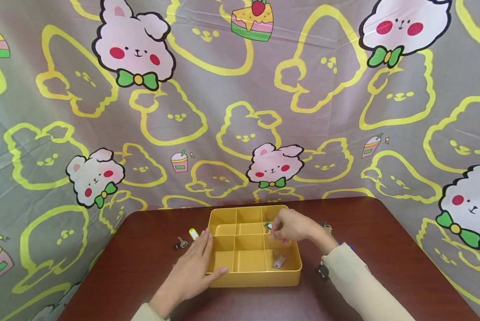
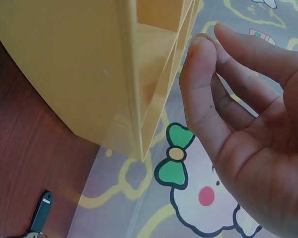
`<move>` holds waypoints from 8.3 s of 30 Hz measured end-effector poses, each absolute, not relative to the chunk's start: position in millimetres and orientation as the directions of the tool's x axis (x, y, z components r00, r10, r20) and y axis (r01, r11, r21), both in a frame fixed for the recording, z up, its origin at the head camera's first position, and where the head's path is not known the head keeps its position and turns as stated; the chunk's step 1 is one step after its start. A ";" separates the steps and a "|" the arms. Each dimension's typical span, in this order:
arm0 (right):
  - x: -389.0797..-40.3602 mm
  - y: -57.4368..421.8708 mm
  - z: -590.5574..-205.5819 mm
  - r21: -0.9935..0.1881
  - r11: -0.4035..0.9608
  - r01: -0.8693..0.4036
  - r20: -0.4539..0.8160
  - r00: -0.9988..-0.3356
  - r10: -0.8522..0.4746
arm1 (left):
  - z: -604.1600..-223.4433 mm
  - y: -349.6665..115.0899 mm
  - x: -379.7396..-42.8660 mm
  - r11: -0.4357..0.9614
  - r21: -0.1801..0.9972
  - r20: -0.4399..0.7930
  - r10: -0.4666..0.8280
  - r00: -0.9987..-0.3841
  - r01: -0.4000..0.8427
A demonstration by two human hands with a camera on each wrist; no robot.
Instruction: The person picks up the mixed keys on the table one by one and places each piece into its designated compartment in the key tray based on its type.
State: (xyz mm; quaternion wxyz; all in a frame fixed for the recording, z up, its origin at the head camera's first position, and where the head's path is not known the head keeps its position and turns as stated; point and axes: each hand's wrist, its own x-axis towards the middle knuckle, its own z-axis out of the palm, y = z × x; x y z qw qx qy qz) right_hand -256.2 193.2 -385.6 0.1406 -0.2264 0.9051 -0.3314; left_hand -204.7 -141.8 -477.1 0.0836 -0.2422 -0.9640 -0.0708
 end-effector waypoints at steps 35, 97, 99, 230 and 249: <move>-247.2 208.7 -378.5 -0.663 0.696 -0.277 -0.087 -0.894 -0.439 | -476.2 -142.7 -206.0 0.874 0.067 0.196 0.461 -0.865 0.481; -228.8 294.4 -413.3 -0.590 0.781 -0.204 0.012 -0.970 -0.244 | -478.1 -140.9 -205.5 0.878 0.085 0.178 0.451 -0.874 0.471; -228.8 296.4 -414.7 -0.589 0.783 -0.199 0.012 -0.971 -0.238 | -477.5 -140.7 -206.0 0.878 0.083 0.182 0.452 -0.873 0.472; -247.1 335.3 -485.8 -0.376 0.878 -0.296 0.169 -0.954 -0.249 | -476.8 -140.8 -207.6 0.877 0.080 0.186 0.453 -0.872 0.473; -248.3 337.6 -483.2 -0.377 0.879 -0.291 0.139 -0.957 -0.256 | -476.4 -140.4 -208.4 0.876 0.076 0.193 0.456 -0.869 0.476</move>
